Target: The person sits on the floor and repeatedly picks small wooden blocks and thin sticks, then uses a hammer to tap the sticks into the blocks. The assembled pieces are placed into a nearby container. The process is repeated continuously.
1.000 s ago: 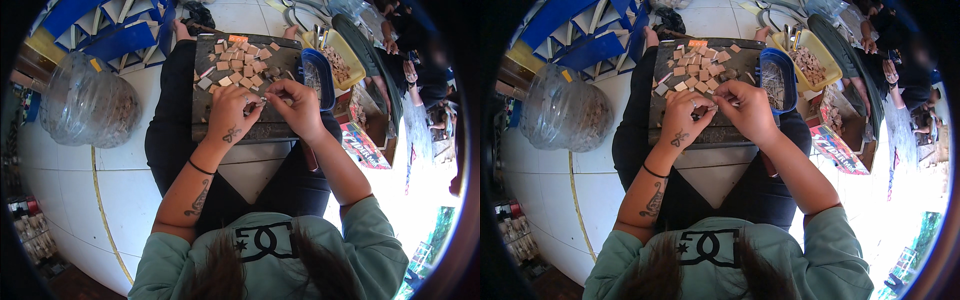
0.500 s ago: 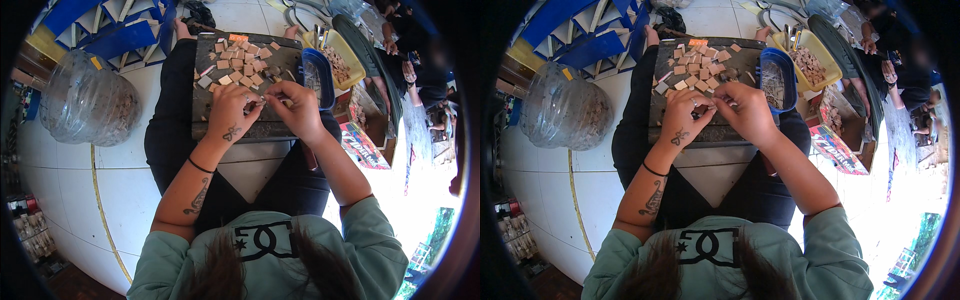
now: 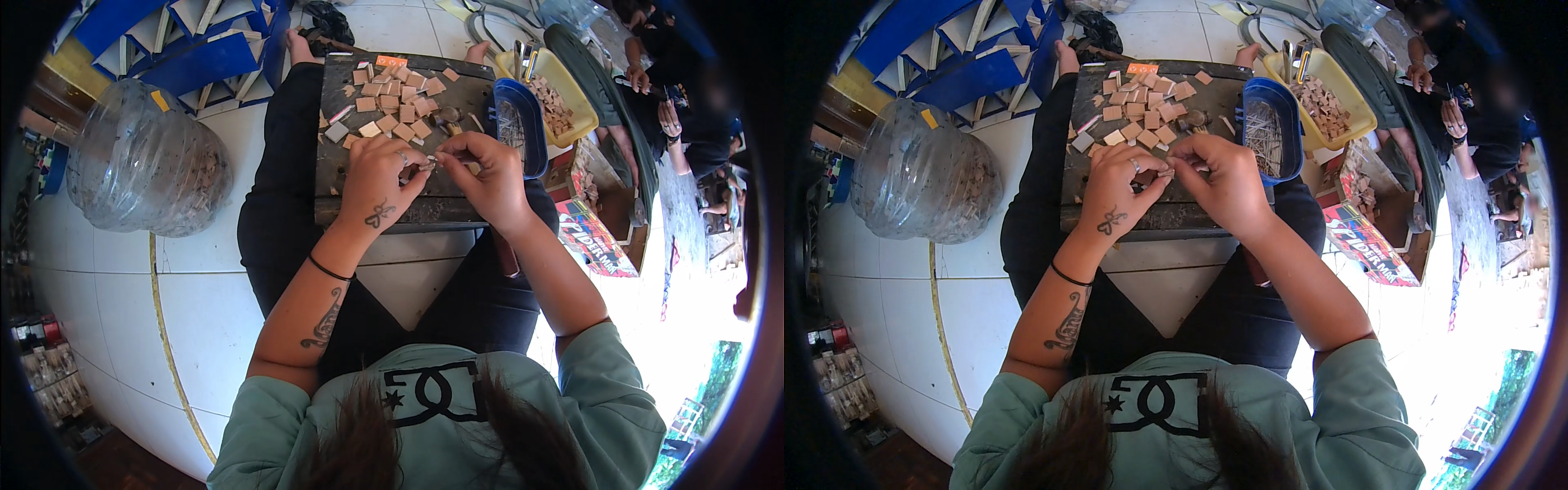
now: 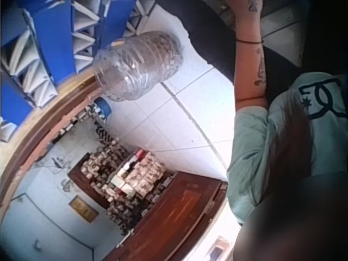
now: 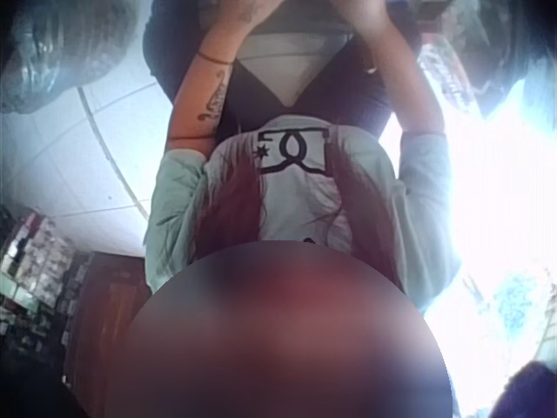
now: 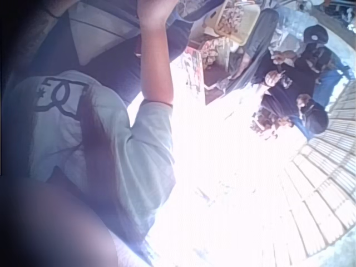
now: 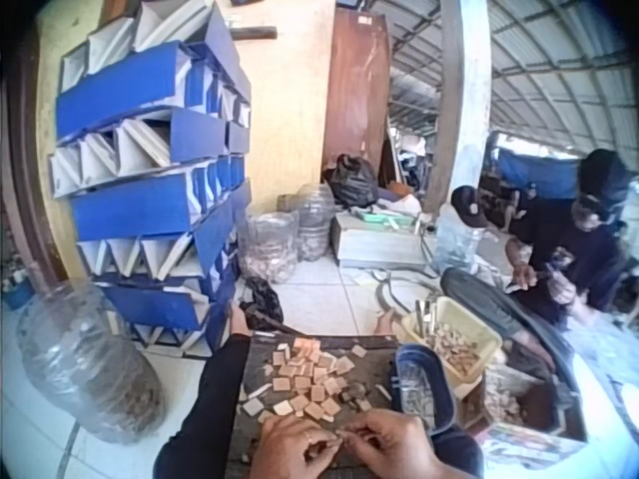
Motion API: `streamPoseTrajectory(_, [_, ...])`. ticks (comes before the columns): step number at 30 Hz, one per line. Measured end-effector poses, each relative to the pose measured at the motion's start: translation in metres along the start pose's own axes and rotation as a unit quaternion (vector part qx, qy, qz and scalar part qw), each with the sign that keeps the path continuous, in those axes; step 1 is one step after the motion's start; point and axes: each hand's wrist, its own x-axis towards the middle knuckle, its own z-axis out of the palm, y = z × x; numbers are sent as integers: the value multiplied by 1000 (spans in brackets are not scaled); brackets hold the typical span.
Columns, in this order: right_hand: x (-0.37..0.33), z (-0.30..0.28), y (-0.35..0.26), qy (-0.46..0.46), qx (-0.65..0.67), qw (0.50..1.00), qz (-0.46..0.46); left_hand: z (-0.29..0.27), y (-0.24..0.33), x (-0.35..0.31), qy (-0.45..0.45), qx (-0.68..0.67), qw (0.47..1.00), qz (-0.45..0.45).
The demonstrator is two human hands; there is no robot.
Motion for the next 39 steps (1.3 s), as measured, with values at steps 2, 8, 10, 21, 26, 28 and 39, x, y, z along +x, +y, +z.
streamPoseTrajectory(2, [1,0,0,-1,-5,1000,-7,0,0,0,-1,0,1000,-1])
streamPoseTrajectory(8, [2,-1,0,-6,-3,1000,-9,0,1,0,-3,0,1000,-2])
streamPoseTrajectory(10, [2,-1,0,-8,7,1000,-4,0,0,0,-4,-3,1000,-4])
streamPoseTrajectory(21, [2,0,-5,-16,-64,997,-49,-2,3,1,-6,15,1000,14])
streamPoseTrajectory(26, [5,1,-6,-15,-51,998,-39,-1,4,2,18,-104,994,-2])
streamPoseTrajectory(28, [2,-2,-8,-13,-48,998,-27,-1,4,1,7,-104,995,0])
streamPoseTrajectory(39, [-91,-26,-14,-56,-358,923,126,6,5,-1,24,-137,990,1])
